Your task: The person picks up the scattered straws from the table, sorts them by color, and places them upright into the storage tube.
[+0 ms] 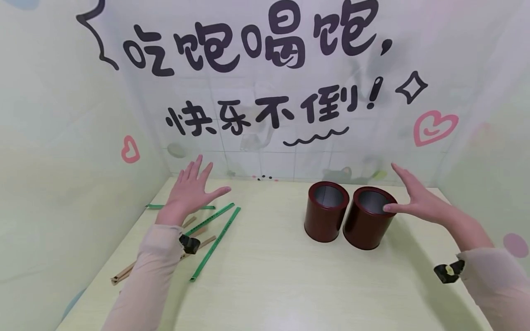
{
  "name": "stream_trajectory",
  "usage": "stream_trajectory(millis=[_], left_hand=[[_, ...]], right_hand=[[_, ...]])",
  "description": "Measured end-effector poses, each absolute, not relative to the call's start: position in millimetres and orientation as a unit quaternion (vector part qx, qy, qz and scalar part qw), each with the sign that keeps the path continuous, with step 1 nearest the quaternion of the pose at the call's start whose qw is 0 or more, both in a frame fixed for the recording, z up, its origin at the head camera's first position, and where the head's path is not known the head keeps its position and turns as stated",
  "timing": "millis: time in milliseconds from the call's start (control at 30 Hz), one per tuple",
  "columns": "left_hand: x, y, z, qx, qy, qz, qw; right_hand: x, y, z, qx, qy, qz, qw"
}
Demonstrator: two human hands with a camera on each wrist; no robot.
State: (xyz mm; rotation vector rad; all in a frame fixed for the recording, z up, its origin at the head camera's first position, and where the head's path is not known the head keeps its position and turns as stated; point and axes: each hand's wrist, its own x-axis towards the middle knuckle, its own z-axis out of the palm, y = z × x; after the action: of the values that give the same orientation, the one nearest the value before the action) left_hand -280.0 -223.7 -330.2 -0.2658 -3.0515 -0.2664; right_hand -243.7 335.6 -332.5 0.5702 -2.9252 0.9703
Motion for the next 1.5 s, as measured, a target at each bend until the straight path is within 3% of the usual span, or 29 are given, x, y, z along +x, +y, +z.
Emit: stream_trajectory(millis=[400, 1100, 1500], left_hand=[[-268, -232, -335, -0.091, -0.990, -0.098, 0.036], [-254, -252, -347, -0.078, -0.988, -0.132, 0.022], [-245, -269, -349, -0.108, -0.963, -0.246, -0.006]], right_hand=[[-238, 328, -353, 0.195, -0.909, 0.368, -0.028], [-235, 328, -371, 0.189, -0.887, 0.419, -0.035], [-237, 328, -374, 0.190, -0.876, 0.440, -0.049]])
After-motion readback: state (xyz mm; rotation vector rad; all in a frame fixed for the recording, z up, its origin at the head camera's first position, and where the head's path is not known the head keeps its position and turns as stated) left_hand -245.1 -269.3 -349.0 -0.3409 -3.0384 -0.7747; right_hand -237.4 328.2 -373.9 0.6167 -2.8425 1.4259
